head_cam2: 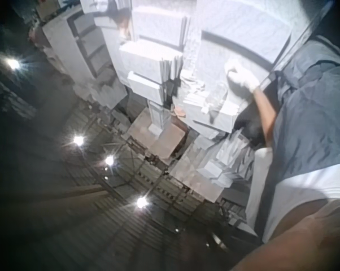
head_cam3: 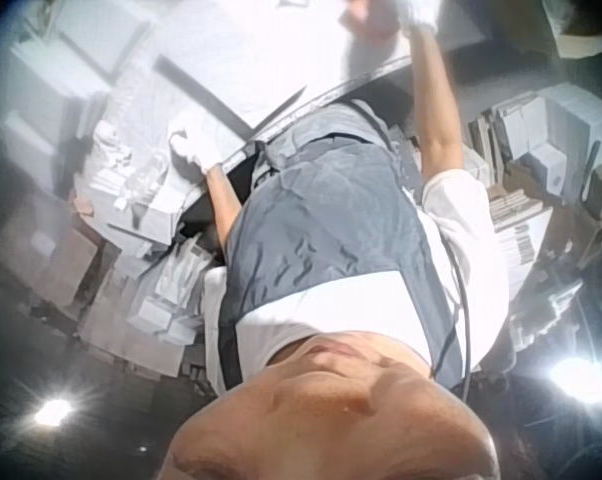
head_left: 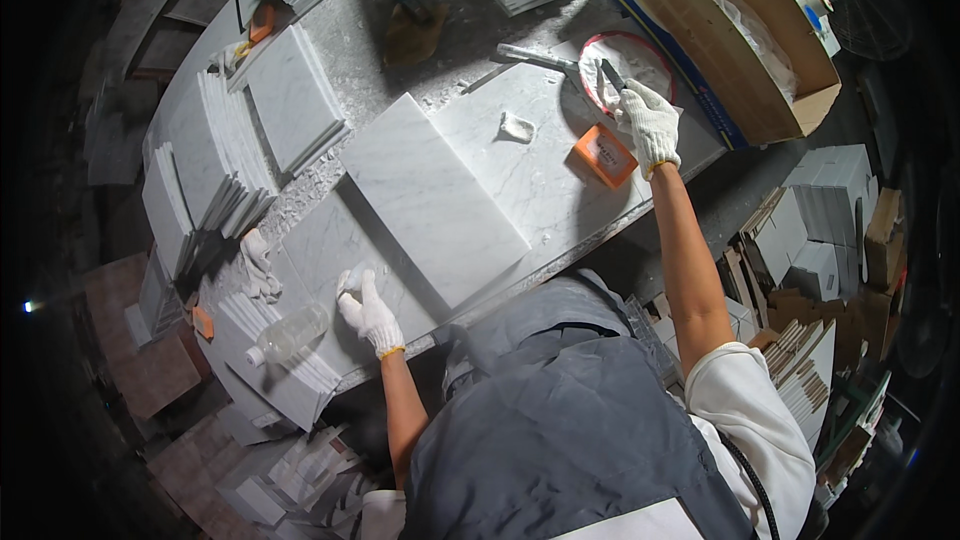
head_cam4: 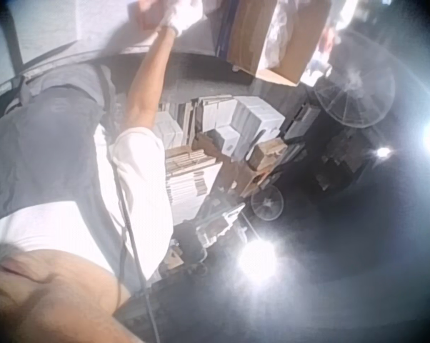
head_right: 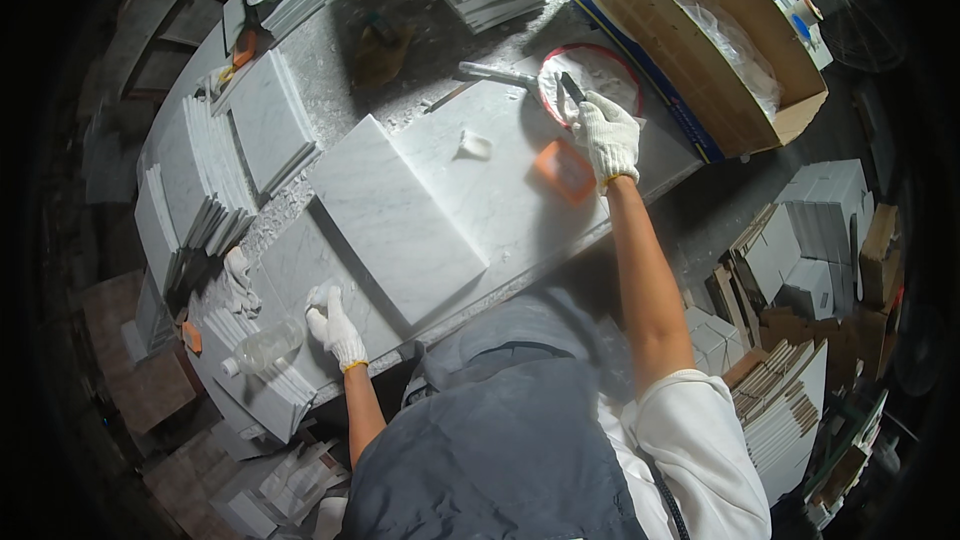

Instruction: The person uses a metal file to smooth the edges of rectangular stone tiles on a workbench. They repeatedly file edges, wipe away dust, and stack finished tiles into a cardboard box.

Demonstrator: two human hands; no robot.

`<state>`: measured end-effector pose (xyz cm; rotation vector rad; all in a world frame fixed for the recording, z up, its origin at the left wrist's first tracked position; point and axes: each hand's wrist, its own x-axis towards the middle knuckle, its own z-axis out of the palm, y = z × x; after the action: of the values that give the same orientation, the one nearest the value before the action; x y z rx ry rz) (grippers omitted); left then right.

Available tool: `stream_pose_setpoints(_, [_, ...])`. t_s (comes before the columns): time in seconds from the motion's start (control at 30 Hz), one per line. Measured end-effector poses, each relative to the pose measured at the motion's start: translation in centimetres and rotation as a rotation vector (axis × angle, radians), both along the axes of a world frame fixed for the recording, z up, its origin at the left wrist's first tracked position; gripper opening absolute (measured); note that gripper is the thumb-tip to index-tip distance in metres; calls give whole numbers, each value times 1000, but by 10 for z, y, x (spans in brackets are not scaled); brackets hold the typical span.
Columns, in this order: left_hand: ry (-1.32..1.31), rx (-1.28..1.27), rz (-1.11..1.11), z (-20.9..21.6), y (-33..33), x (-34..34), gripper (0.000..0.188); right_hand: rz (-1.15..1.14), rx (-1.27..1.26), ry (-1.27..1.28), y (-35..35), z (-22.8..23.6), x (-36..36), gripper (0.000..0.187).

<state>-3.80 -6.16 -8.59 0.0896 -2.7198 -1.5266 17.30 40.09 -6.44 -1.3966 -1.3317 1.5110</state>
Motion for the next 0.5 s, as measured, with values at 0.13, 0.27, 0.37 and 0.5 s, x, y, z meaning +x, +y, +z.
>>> stream_pose_setpoints(0.13, [-5, 47, 28, 3, 1, 2, 49, -12, 32, -10, -5, 4, 2, 32])
stream_pose_setpoints(0.27, [78, 4, 53, 9, 2, 5, 49, 84, -20, 95, -26, 26, 5, 33])
stream_pose_setpoints(0.37, [38, 209, 84, 12, 3, 10, 48, 295, -126, 84, -60, 47, 6, 39])
stream_pose_setpoints(0.5, [-19, 352, 49, 19, 4, 19, 46, 539, -331, 71, -124, 59, -8, 35])
